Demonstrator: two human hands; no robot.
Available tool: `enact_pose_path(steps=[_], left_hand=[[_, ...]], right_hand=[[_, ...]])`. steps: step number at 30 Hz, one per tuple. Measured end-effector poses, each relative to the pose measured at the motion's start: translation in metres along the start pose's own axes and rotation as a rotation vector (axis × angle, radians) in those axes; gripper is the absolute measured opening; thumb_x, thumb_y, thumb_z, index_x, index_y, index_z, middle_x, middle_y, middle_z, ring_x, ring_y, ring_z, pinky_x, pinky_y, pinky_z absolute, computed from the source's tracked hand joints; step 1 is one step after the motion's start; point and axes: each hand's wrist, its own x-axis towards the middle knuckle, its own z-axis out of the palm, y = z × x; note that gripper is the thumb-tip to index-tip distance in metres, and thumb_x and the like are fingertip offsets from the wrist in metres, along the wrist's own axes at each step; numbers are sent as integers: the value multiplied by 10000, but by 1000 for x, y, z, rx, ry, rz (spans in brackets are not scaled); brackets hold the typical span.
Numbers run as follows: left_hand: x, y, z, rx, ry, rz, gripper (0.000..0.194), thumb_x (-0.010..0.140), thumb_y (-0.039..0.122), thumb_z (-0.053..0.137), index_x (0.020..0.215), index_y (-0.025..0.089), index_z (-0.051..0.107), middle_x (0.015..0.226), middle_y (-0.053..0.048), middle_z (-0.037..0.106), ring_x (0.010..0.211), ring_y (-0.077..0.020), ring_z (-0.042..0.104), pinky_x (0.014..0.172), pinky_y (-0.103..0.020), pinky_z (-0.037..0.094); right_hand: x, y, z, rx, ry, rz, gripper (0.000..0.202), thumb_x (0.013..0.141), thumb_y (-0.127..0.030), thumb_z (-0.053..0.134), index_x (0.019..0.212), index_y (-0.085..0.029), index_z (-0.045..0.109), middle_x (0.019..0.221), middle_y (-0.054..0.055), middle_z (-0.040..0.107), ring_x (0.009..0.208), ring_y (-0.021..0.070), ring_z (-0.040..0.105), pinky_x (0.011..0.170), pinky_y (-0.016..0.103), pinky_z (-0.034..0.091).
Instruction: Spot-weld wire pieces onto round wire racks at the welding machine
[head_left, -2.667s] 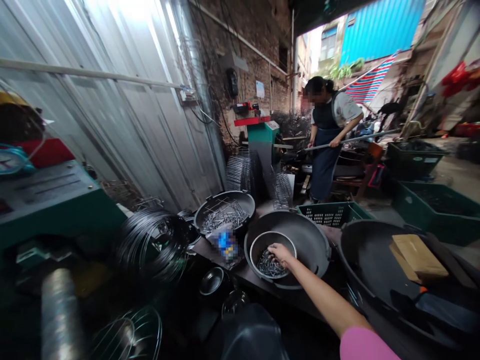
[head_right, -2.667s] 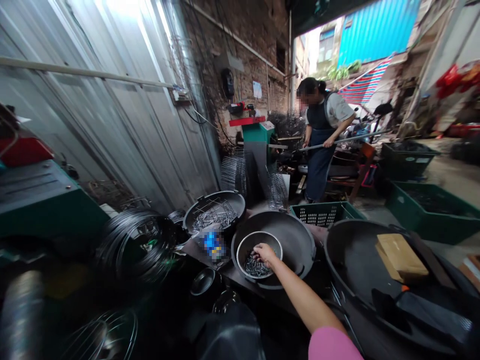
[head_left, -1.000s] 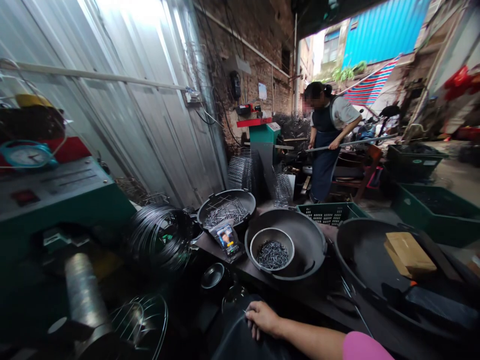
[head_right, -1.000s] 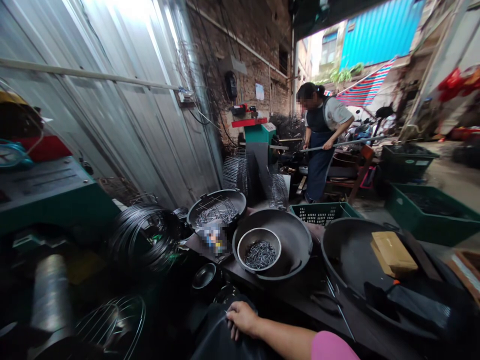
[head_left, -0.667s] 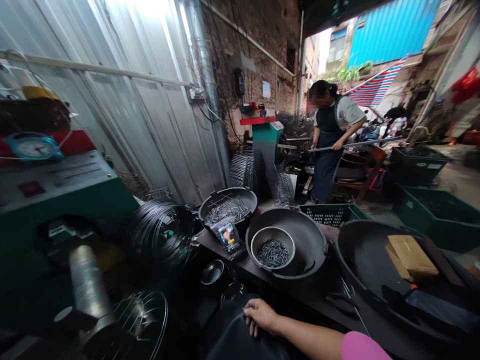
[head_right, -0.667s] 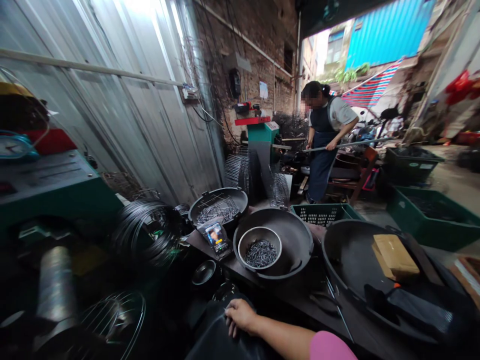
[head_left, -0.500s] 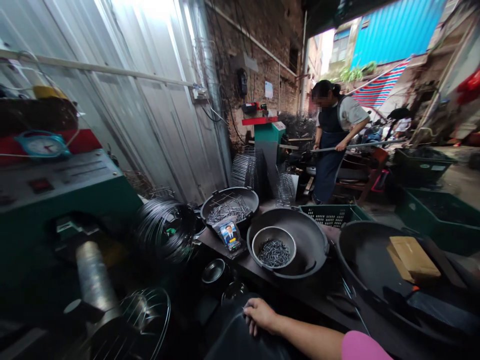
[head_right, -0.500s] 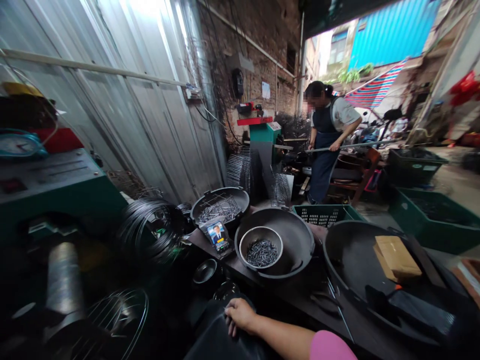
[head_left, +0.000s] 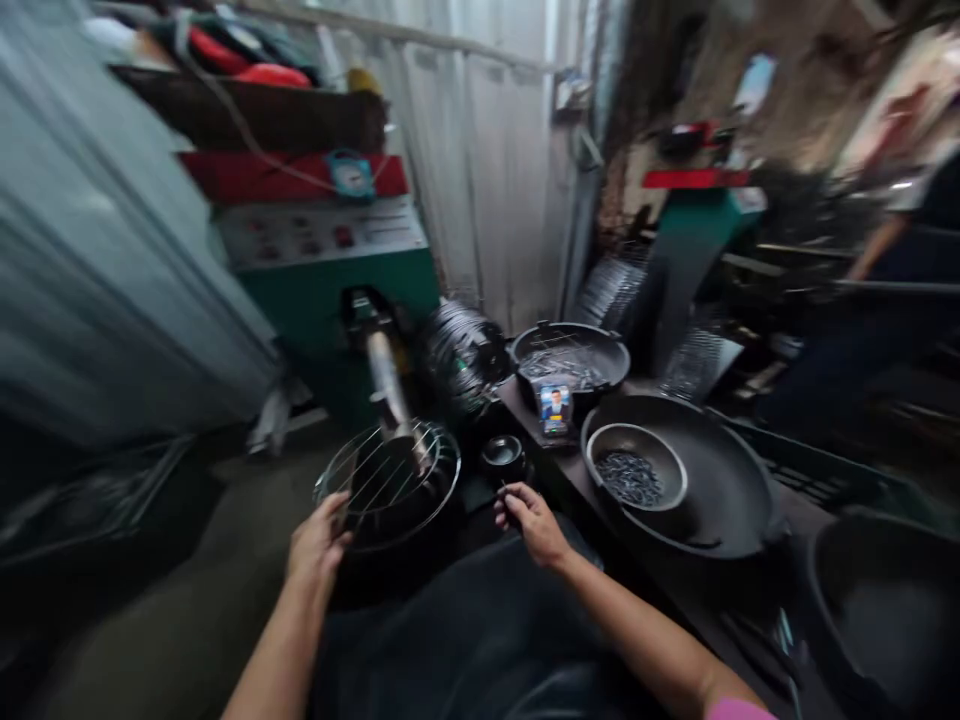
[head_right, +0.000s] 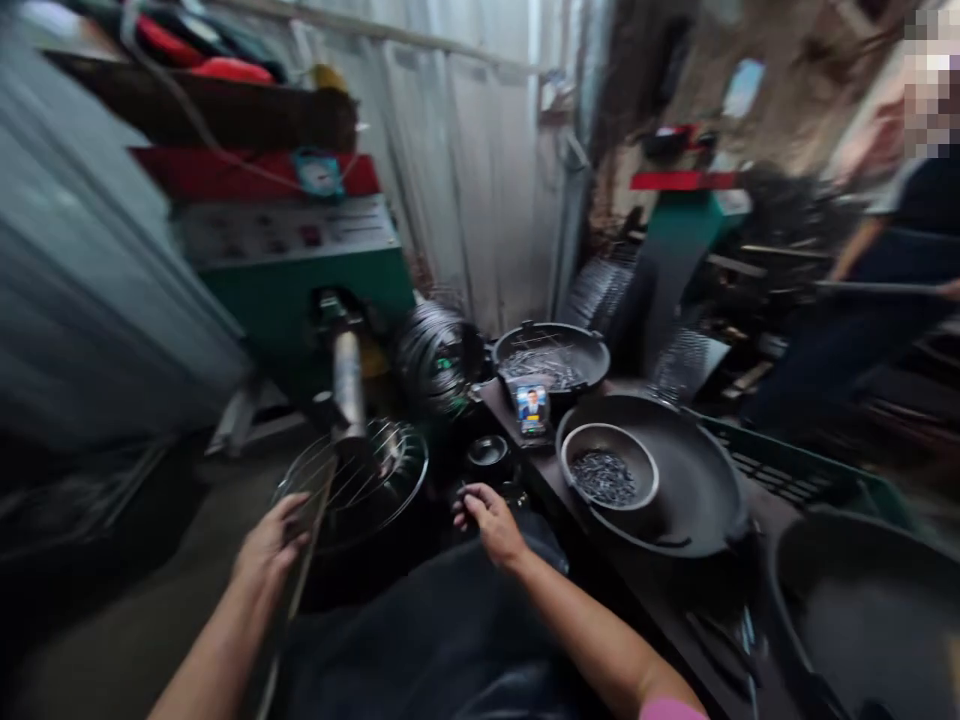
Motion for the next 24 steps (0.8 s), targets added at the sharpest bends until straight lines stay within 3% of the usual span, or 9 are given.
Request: enact_pose_path(steps=[4,7,11,15,24], left_hand=[[-2,-4,2,-180,52,-109,329,404,293,712,596,153,484,498,70,343,393,-69,317,346,-200,227],[-1,-8,9,-242,31,-91,391,339,326,719,589,161,468,497,84,318,391,-53,269,341,-197,213],[-1,-14,10,-273,33,-52,402,358,333,721,616,169,461,489,92,303,390,-52,259,347,-193,207],[-3,-15,15,-280,39,16,385,405,327,716,629,187,436,456,106,248,385,-50,211,344,-184,188],[-3,-17,19,-266,93,33,393,423,354,698,695,179,474,513,83,329,407,-59,264,345,-189,240]], right_hand=[[19,-6,55,-25,-209,-31,255,752,-405,591,877,-184,584,806,22,626,678,121,590,613,256,461],[30,0,74,-74,-255,-58,245,765,-395,566,885,-181,588,809,21,625,667,117,586,584,244,456],[42,11,84,-196,-305,18,241,759,-379,554,873,-167,571,769,7,609,581,91,568,482,199,411],[48,20,88,-273,-266,72,237,752,-370,537,861,-160,556,723,-3,601,507,79,549,412,179,374],[52,18,90,-270,-250,37,260,768,-374,514,898,-153,559,735,8,636,518,82,571,391,164,365]])
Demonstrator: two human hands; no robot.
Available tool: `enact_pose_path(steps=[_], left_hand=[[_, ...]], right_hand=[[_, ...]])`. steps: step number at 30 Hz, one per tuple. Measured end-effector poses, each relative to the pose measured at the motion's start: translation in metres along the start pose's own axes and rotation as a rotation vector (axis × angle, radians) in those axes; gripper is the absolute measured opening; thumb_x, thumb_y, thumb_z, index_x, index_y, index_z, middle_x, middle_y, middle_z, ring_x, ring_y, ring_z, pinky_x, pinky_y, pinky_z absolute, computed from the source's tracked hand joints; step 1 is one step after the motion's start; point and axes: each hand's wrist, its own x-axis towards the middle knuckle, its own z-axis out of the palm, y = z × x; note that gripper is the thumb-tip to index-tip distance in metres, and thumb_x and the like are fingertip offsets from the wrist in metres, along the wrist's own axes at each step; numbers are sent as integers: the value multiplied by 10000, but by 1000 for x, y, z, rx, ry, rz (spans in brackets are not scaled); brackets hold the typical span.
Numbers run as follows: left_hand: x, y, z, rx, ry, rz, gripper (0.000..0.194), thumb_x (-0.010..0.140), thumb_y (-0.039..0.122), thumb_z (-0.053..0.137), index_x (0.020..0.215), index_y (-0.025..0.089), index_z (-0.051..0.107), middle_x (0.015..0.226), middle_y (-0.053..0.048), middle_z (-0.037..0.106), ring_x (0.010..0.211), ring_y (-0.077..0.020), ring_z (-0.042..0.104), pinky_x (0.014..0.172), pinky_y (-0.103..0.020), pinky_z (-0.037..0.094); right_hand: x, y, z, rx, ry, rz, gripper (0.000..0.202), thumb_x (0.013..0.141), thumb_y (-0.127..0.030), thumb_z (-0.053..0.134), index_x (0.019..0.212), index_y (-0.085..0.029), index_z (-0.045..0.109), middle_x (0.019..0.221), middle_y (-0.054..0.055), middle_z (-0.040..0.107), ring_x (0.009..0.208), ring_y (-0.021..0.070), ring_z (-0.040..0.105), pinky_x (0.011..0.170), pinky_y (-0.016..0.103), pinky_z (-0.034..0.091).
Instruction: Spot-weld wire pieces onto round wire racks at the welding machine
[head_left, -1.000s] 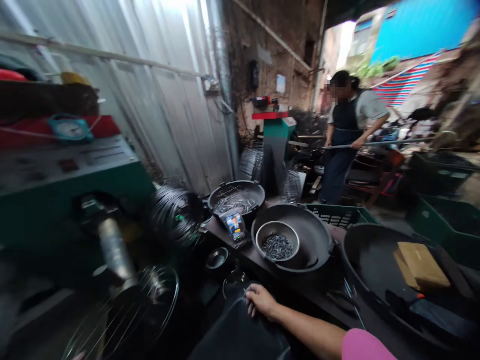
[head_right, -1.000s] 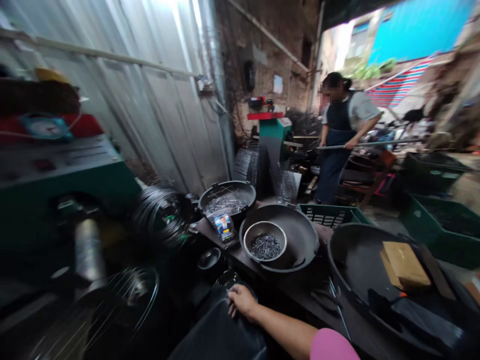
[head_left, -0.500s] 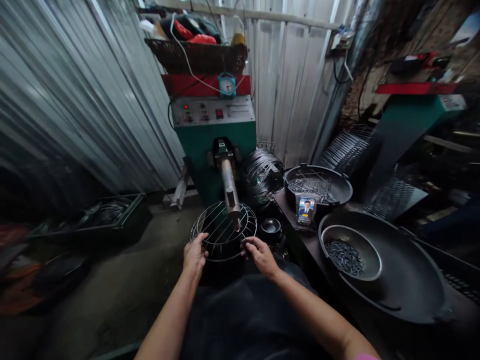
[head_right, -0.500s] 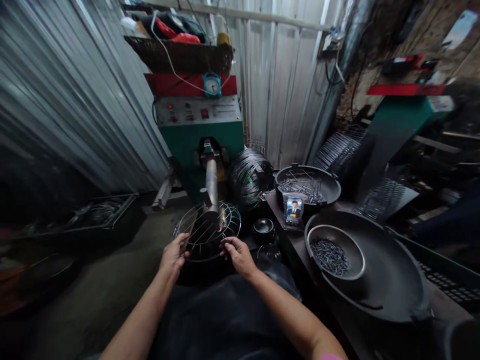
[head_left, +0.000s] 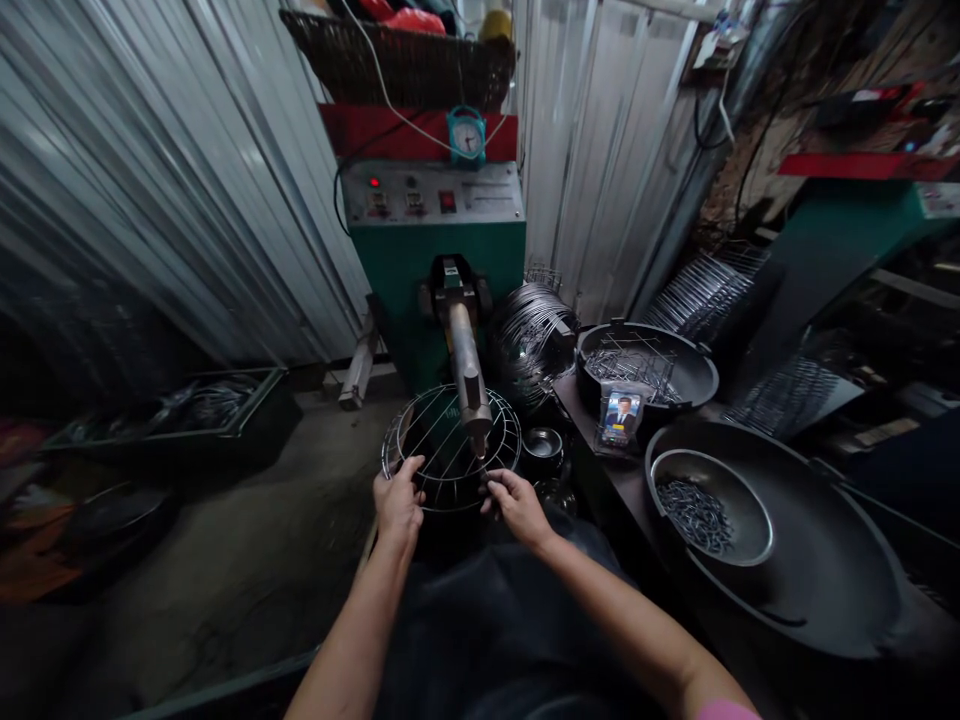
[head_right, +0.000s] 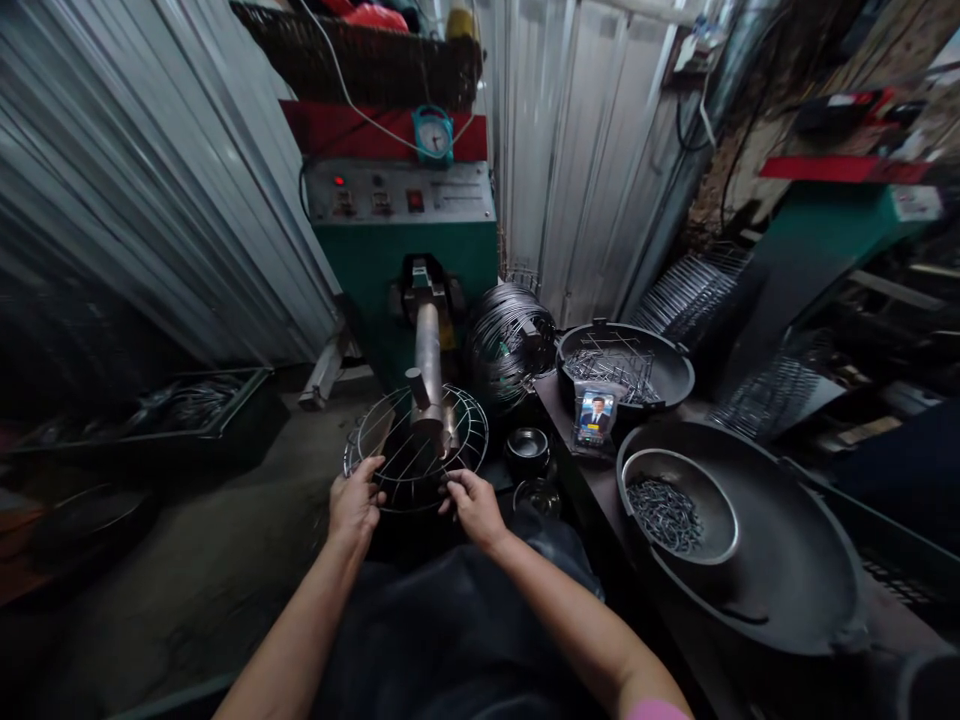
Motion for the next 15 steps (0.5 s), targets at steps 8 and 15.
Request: enact_pose_path(steps=[8,15], left_hand=[[2,0,0,-6,-12,8,408,453,333,712,707,194,424,487,109,259,388,-54,243,348,-184,222],[4,-1,0,-32,-5,-10,395,433,340,715,665,186,434,481,104,278,385,-51,231,336,-189,216]], right_hand=[[3,0,-1,19,-7,2,248,765,-366,530,886,-154,571,736,6,628,526,80,570,412,171,382],[8,0,-1,77,-14,-9,255,753,-380,555,866,-152,566,721,1,615,522,76,561,449,187,415]])
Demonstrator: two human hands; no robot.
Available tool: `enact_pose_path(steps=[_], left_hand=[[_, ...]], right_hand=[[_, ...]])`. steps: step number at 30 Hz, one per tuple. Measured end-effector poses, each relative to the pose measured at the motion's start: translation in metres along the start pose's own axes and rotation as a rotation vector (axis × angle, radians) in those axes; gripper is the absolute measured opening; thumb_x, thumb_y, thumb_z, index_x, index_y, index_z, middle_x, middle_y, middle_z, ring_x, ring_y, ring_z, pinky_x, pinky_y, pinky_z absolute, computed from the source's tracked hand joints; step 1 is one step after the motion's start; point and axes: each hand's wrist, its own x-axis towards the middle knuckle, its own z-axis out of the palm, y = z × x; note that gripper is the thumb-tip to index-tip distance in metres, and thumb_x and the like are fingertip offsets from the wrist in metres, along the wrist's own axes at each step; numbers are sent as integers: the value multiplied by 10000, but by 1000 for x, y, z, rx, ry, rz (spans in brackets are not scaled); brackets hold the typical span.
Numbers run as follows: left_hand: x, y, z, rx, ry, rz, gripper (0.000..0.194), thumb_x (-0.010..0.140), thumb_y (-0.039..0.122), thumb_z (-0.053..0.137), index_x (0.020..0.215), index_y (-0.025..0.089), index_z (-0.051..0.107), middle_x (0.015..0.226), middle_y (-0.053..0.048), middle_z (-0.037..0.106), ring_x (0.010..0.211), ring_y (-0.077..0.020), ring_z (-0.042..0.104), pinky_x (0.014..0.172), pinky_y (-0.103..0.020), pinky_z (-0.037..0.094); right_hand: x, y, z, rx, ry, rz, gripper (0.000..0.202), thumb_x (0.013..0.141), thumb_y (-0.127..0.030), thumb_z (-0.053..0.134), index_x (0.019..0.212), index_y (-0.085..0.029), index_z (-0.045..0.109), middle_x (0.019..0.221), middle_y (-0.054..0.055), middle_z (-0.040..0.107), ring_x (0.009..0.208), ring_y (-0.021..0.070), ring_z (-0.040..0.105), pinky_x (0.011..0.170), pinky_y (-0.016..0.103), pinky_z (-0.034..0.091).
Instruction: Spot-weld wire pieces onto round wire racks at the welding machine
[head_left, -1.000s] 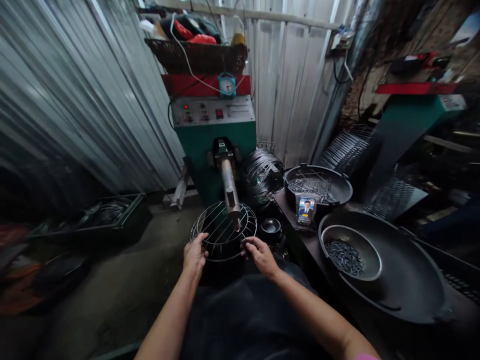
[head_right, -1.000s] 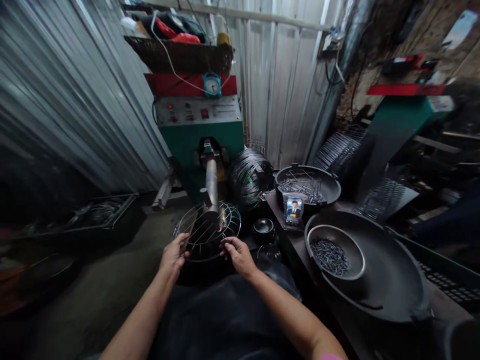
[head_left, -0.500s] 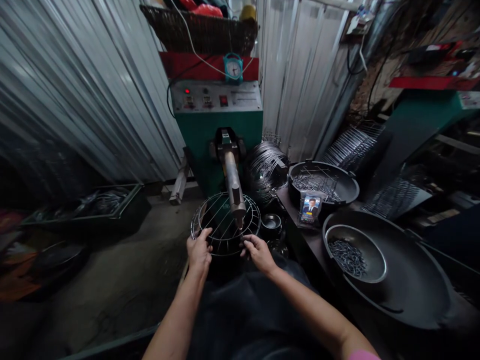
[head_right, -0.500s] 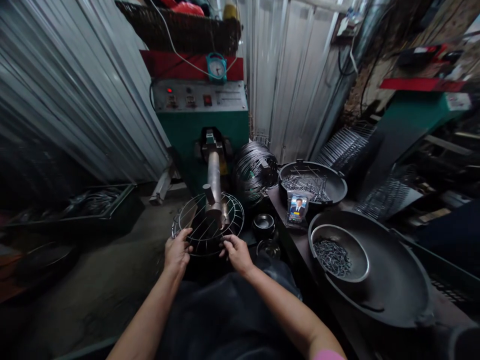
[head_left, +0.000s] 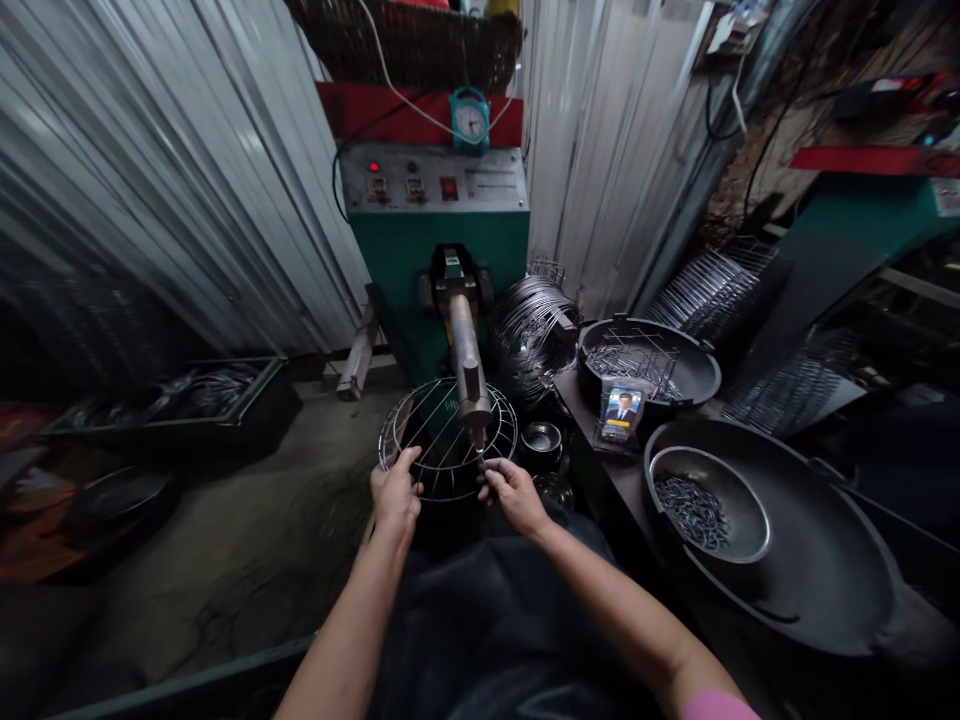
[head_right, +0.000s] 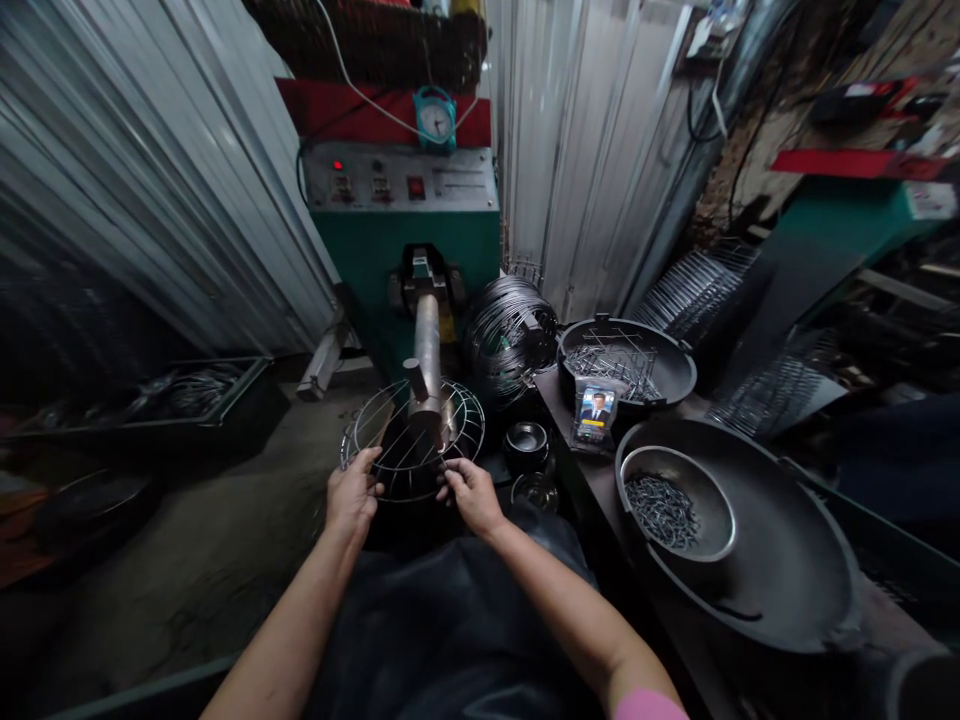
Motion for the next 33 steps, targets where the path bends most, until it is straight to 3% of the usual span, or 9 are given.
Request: enact_pose_path(steps=[15,27,31,33], left_hand=[[3,0,5,42,82,-60,388,368,358,706,612,163,475,484,74,353,403,-64,290,327,-197,239],[3,-3,7,71,118,-107,326,427,331,696,573,164,457,464,69,334,376,-74,308,312,-203,241],[-3,-1,8,18,169,-144,339,414,293,737,571,155,471,483,55,375,384,-66,311,305,-190,232],[-6,1,2,24,151,-165,366,417,315,761,599,151,489,519,43,412,390,-66,329,308,-187,249]], right_hand=[[9,-6,-1,-2,-9,-15,204,765,-355,546,842,-167,551,668,-32,578,477,62,542,461,189,426],[12,-8,0,-121,27,-50,124,788,-279,500,798,-173,562,650,-19,579,471,89,545,493,222,446],[8,-10,3,-167,28,-32,176,798,-266,489,892,-164,598,678,0,612,496,105,568,506,234,471],[-7,-10,-14,-208,59,-73,260,800,-282,500,1014,-171,596,798,30,656,568,124,605,536,248,493]])
